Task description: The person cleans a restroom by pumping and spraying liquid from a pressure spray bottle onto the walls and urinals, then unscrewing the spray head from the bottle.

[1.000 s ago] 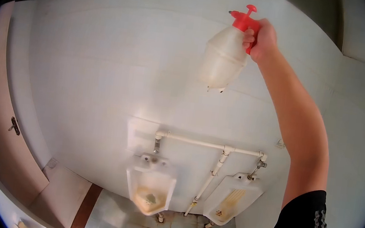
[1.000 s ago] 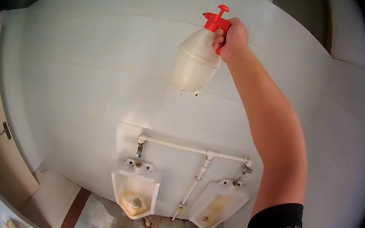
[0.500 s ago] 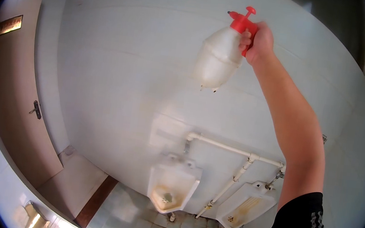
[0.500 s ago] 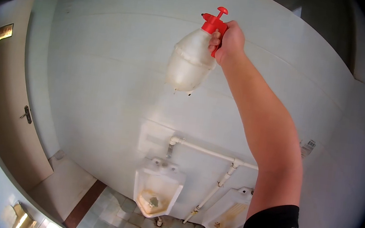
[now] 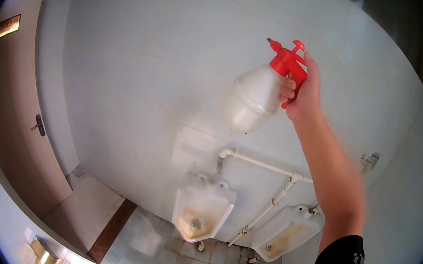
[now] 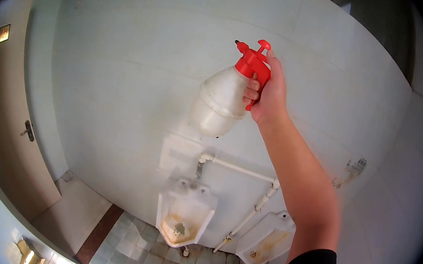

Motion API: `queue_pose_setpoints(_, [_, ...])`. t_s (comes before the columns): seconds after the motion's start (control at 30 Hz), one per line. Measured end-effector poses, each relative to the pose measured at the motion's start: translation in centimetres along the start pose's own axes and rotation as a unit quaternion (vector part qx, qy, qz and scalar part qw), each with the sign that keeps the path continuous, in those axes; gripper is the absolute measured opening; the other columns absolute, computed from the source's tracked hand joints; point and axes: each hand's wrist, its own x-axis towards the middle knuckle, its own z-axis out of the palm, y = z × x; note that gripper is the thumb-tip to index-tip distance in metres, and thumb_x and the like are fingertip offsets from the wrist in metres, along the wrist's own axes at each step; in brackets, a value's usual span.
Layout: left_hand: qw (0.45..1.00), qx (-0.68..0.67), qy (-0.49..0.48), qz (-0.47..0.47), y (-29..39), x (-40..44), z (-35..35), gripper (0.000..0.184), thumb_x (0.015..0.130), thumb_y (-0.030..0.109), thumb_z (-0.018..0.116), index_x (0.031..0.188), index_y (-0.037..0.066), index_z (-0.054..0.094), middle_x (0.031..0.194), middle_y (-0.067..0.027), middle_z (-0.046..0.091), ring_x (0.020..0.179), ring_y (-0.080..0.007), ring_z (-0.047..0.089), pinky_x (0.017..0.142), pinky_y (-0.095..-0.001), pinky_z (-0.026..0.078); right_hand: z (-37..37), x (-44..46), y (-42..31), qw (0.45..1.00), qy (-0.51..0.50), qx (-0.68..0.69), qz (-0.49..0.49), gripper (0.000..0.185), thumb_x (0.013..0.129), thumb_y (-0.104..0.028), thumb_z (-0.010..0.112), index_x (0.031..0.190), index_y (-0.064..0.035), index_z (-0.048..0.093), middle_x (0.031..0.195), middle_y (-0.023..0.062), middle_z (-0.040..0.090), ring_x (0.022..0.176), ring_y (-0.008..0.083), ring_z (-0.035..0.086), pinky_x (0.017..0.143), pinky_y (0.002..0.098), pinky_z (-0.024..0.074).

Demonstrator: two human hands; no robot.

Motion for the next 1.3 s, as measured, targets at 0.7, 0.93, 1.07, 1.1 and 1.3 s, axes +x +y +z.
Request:
queue_pose_setpoints(0.7, [0.860, 0.120, 0.012, 0.496, 48.8, 14.5, -19.4, 0.021, 0.083, 0.029, 0.058, 0.077, 0.009, 0.055, 0.065, -0.0078, 0.057, 0.054, -0.0260, 0.061, 0.048, -0.0375, 0.049, -22.0, -42.5, 24.9, 0.934, -0.004, -0.161, 0.320, 0.019, 0.080, -0.010, 0.068, 0.096, -0.0002, 0.065, 0.074, -0.0013, 0.060, 0.065, 0.0042, 0.051, 0.057, 0.0233, 0.0423])
queue_pose_setpoints(0.93, [0.897, 0.119, -0.085, 0.417, 49.6, 8.0, -11.5, 0.020, 0.083, 0.027, 0.055, 0.072, 0.010, 0.055, 0.064, -0.0074, 0.058, 0.059, -0.0257, 0.062, 0.049, -0.0388, 0.049, -25.3, -46.8, 22.1, 0.934, -0.024, -0.126, 0.332, 0.027, 0.078, -0.007, 0.069, 0.103, 0.0010, 0.059, 0.080, 0.0000, 0.061, 0.070, 0.0067, 0.054, 0.064, 0.0242, 0.0448])
queue_pose_setpoints(1.07, [0.906, 0.106, -0.118, 0.391, 50.4, 5.4, -11.3, 0.021, 0.085, 0.028, 0.053, 0.075, 0.010, 0.056, 0.065, -0.0072, 0.060, 0.061, -0.0252, 0.062, 0.051, -0.0383, 0.050, -25.5, -47.5, 19.7, 0.930, -0.047, -0.097, 0.353, 0.035, 0.077, -0.010, 0.070, 0.107, 0.0031, 0.058, 0.089, 0.0014, 0.063, 0.084, 0.0073, 0.056, 0.076, 0.0254, 0.0471])
queue_pose_setpoints(1.1, [0.902, 0.106, -0.127, 0.399, 51.1, 6.1, -12.5, 0.019, 0.085, 0.028, 0.054, 0.078, 0.010, 0.057, 0.065, -0.0072, 0.061, 0.060, -0.0251, 0.062, 0.051, -0.0383, 0.050, -25.6, -47.3, 19.2, 0.932, -0.040, -0.095, 0.348, 0.035, 0.077, -0.010, 0.070, 0.107, 0.0031, 0.058, 0.089, 0.0014, 0.063, 0.084, 0.0073, 0.056, 0.076, 0.0254, 0.0471])
queue_pose_setpoints(1.3, [0.927, 0.096, -0.003, 0.363, 52.0, 5.0, -13.1, 0.013, 0.081, 0.021, 0.060, 0.084, 0.009, 0.062, 0.063, -0.0059, 0.061, 0.056, -0.0250, 0.061, 0.049, -0.0366, 0.049, -25.3, -47.5, 19.1, 0.926, -0.095, -0.167, 0.325, 0.035, 0.078, -0.013, 0.070, 0.106, 0.0032, 0.057, 0.089, 0.0070, 0.063, 0.083, 0.0115, 0.058, 0.077, 0.0273, 0.0469])
